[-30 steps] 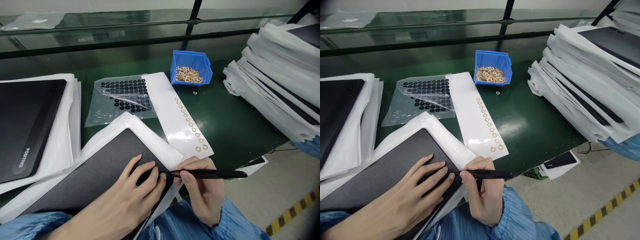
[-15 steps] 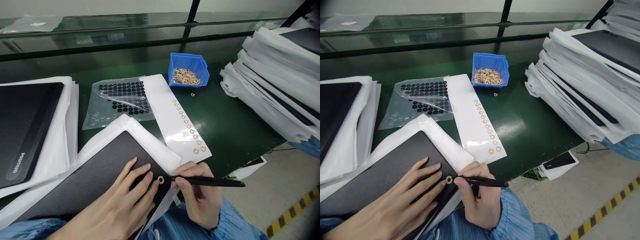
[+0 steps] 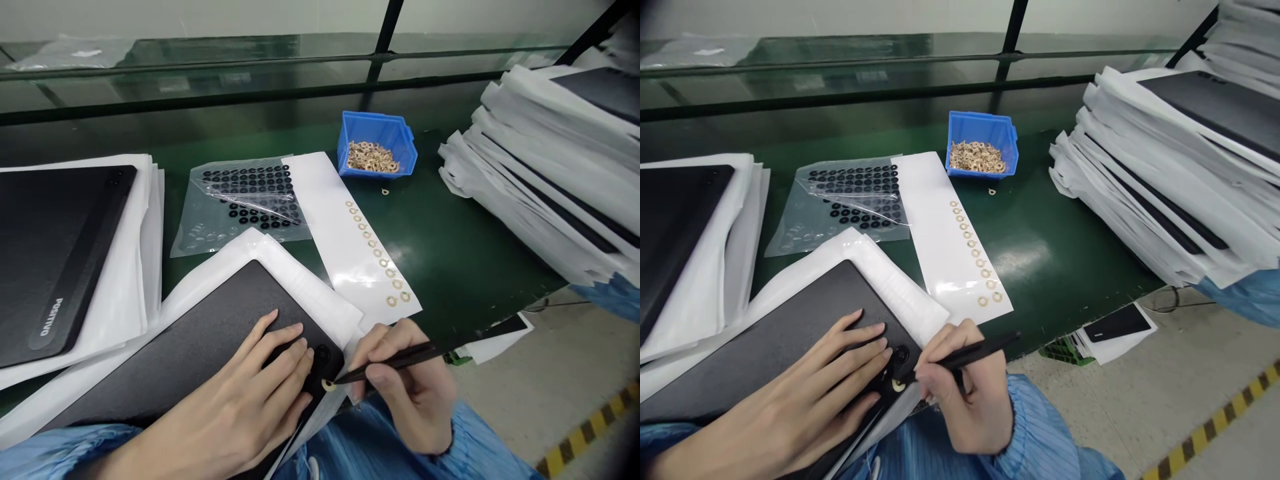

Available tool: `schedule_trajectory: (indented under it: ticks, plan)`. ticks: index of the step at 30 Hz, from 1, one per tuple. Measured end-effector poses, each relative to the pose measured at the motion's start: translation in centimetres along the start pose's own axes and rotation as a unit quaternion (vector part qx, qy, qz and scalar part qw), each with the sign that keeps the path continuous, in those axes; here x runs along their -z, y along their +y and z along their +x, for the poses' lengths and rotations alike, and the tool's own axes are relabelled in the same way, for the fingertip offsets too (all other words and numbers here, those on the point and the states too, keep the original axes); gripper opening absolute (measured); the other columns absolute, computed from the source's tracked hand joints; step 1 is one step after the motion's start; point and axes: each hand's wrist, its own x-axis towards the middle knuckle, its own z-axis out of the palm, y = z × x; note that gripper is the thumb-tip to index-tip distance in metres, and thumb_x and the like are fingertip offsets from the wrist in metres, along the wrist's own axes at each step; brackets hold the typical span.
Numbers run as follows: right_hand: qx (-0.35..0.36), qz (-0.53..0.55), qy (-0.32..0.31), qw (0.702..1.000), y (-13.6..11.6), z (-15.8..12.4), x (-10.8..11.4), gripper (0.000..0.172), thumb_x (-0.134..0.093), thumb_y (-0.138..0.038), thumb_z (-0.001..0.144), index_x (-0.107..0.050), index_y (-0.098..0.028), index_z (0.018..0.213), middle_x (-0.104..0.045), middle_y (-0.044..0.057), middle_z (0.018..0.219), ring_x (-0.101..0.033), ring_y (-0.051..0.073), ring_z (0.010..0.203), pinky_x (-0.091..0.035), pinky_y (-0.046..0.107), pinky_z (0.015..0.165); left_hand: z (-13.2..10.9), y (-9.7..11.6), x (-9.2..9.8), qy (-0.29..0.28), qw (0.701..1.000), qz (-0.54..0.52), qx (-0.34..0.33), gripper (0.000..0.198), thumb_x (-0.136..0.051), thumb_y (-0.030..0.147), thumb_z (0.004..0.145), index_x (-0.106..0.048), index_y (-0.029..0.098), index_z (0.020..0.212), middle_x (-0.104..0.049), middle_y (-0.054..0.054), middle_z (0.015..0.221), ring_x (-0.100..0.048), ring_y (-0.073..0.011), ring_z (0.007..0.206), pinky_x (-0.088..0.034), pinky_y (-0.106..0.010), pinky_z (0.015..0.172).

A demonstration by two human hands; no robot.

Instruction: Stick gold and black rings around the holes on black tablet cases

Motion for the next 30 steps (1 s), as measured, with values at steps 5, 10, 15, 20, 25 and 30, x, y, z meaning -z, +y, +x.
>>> schedule_trajectory:
  ticks: [5, 10, 15, 20, 25, 30]
  plan:
    - [0.102, -0.194, 0.027, 0.975, -3.3, 6.2, 3.3, 0.009, -0.054, -0.017, 0.089, -0.055, -0.020, 0.080, -0.059, 0.002, 0.071, -0.059, 0.013, 0.056, -0.049, 0.029, 0.054, 0.1, -0.2, 0.3, -0.009, 1.000, 0.017, -0.006, 0.025, -0.050, 0.016, 0.092, -0.060, 0.006, 0.112, -0.066, -0.007, 0.103, -0.058, -0.0259, 0.105, -0.040, -0.050, 0.104]
    - [0.178, -0.296, 0.073, 0.935, -3.7, 17.2, 5.9, 0.016, -0.046, -0.031, 0.092, -0.050, -0.016, 0.089, -0.060, 0.003, 0.083, -0.064, 0.010, 0.065, -0.048, 0.024, 0.062, 0.3, -0.4, 0.6, 0.007, 0.999, 0.030, -0.013, 0.023, -0.048, 0.020, 0.093, -0.062, 0.011, 0.109, -0.068, -0.005, 0.100, -0.060, -0.0202, 0.102, -0.041, -0.040, 0.105]
    - [0.151, -0.410, 0.024, 0.899, 0.3, 26.0, 7.7, 0.014, -0.053, -0.028, 0.088, -0.048, -0.018, 0.080, -0.063, 0.003, 0.069, -0.061, 0.016, 0.063, -0.050, 0.034, 0.070, 0.2, -0.4, 0.9, 0.004, 0.999, 0.031, -0.007, 0.022, -0.048, 0.018, 0.092, -0.061, 0.012, 0.109, -0.068, -0.007, 0.099, -0.060, -0.0204, 0.101, -0.044, -0.040, 0.102]
    - [0.157, -0.431, -0.011, 0.888, 0.3, 26.9, 7.9, 0.016, -0.036, -0.027, 0.095, -0.045, -0.020, 0.084, -0.067, 0.007, 0.080, -0.058, 0.017, 0.061, -0.047, 0.034, 0.069, -0.2, -0.3, 0.3, -0.022, 1.000, 0.012, 0.015, 0.023, -0.047, 0.017, 0.092, -0.058, 0.013, 0.111, -0.066, -0.006, 0.100, -0.057, -0.0208, 0.104, -0.040, -0.043, 0.104]
    - [0.197, -0.433, -0.170, 0.863, -0.8, 23.8, 2.8, 0.014, -0.047, -0.021, 0.089, -0.053, -0.019, 0.077, -0.064, 0.005, 0.078, -0.059, 0.019, 0.071, -0.045, 0.032, 0.072, 0.9, -2.1, 0.6, -0.014, 0.997, -0.059, 0.049, 0.016, -0.047, 0.019, 0.092, -0.062, 0.015, 0.095, -0.062, -0.005, 0.088, -0.055, -0.0191, 0.093, -0.047, -0.034, 0.090]
    - [0.232, -0.436, -0.359, 0.792, 1.2, 19.4, -2.8, 0.006, -0.065, -0.012, 0.075, -0.064, -0.017, 0.079, -0.064, 0.004, 0.078, -0.061, 0.017, 0.072, -0.048, 0.026, 0.066, 2.0, -5.2, 1.9, 0.069, 0.977, -0.121, 0.162, 0.026, -0.040, 0.018, 0.091, -0.059, 0.015, 0.073, -0.056, -0.004, 0.078, -0.050, -0.0166, 0.078, -0.042, -0.029, 0.075]
